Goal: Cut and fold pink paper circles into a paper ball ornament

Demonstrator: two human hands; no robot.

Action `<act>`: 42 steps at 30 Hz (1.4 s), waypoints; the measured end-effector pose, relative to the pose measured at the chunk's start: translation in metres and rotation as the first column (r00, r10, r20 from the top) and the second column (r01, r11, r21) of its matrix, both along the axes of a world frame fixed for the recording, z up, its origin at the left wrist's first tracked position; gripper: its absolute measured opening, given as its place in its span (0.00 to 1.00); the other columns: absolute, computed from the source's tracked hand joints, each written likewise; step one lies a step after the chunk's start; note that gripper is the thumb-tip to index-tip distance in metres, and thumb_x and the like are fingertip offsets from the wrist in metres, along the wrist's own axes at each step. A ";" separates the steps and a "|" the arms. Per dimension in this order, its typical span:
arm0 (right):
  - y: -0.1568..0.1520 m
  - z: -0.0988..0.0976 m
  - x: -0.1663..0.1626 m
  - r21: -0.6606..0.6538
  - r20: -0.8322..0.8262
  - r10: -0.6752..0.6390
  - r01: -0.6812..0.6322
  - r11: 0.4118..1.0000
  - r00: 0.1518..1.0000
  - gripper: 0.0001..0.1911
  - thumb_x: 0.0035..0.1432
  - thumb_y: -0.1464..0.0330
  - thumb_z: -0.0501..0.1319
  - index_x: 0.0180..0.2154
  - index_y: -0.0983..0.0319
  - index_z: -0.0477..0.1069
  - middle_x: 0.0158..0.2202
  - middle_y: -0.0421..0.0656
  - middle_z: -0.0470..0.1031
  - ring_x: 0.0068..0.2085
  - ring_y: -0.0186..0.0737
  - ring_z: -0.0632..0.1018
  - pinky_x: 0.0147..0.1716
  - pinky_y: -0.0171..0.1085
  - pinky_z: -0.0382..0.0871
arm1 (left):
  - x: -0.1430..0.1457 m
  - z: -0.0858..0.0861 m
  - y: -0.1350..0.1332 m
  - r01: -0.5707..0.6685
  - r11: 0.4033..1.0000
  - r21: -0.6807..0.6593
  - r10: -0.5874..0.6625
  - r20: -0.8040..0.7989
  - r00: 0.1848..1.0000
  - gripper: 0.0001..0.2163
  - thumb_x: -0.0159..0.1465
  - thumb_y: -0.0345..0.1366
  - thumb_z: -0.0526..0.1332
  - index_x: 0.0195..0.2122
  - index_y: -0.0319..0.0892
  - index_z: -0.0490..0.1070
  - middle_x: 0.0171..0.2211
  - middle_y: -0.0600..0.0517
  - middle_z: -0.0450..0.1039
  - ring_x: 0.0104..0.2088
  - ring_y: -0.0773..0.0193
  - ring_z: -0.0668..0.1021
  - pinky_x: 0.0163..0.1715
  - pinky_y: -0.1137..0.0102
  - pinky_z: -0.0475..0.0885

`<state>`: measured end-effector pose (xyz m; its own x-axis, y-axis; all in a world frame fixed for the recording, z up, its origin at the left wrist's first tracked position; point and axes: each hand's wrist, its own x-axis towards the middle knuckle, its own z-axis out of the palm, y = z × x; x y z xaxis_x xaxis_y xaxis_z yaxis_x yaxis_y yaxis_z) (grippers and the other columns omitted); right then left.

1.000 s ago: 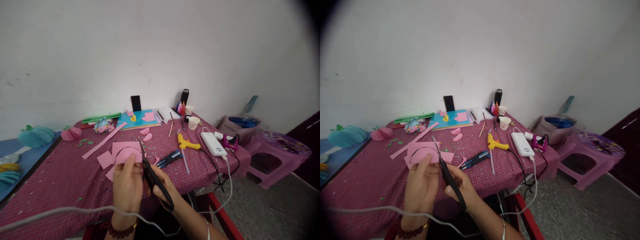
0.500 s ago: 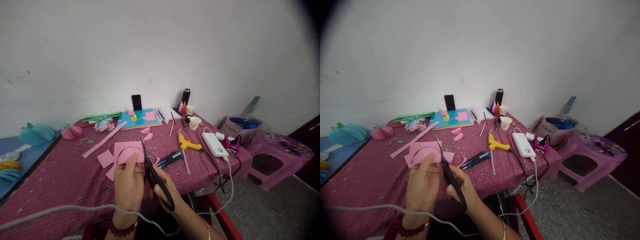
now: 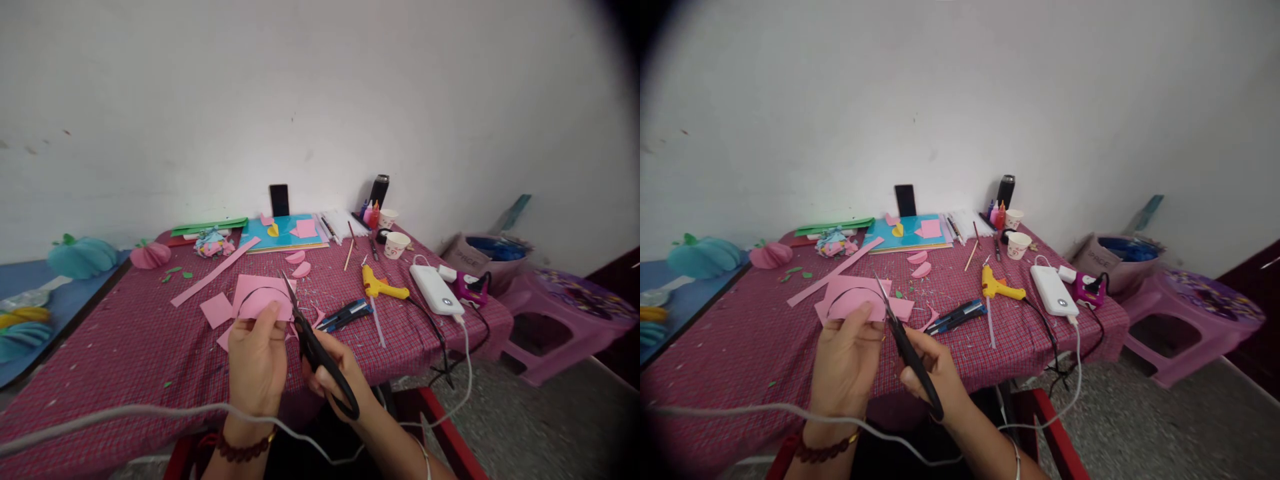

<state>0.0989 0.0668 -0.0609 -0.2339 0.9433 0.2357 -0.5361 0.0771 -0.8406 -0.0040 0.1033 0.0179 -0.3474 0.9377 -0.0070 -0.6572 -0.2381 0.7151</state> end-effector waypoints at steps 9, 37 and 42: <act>-0.003 0.002 0.008 -0.034 0.017 0.040 -0.040 0.999 0.999 0.32 0.46 0.50 0.69 0.49 0.61 0.72 0.21 0.34 0.60 0.19 0.26 0.55 0.16 0.28 0.47 | -0.004 0.003 0.000 0.036 0.998 -0.058 -0.035 0.022 0.999 0.11 0.41 0.26 0.72 0.23 0.39 0.71 0.22 0.58 0.74 0.24 0.72 0.74 0.27 0.76 0.69; -0.004 0.015 0.035 -0.084 0.105 0.115 -0.106 0.991 0.988 0.29 0.49 0.54 0.69 0.49 0.62 0.73 0.21 0.32 0.60 0.18 0.22 0.55 0.15 0.26 0.48 | -0.020 -0.003 0.012 0.162 0.984 -0.068 -0.173 -0.199 0.965 0.07 0.44 0.25 0.68 0.22 0.38 0.71 0.19 0.57 0.70 0.22 0.71 0.71 0.23 0.76 0.66; -0.001 0.016 0.037 -0.086 0.119 0.128 -0.118 0.989 0.985 0.29 0.47 0.53 0.70 0.46 0.63 0.73 0.21 0.32 0.60 0.18 0.23 0.55 0.15 0.27 0.48 | -0.027 -0.010 0.014 0.158 0.984 -0.086 -0.177 -0.303 0.936 0.10 0.45 0.25 0.68 0.16 0.40 0.67 0.13 0.59 0.61 0.20 0.68 0.70 0.22 0.74 0.65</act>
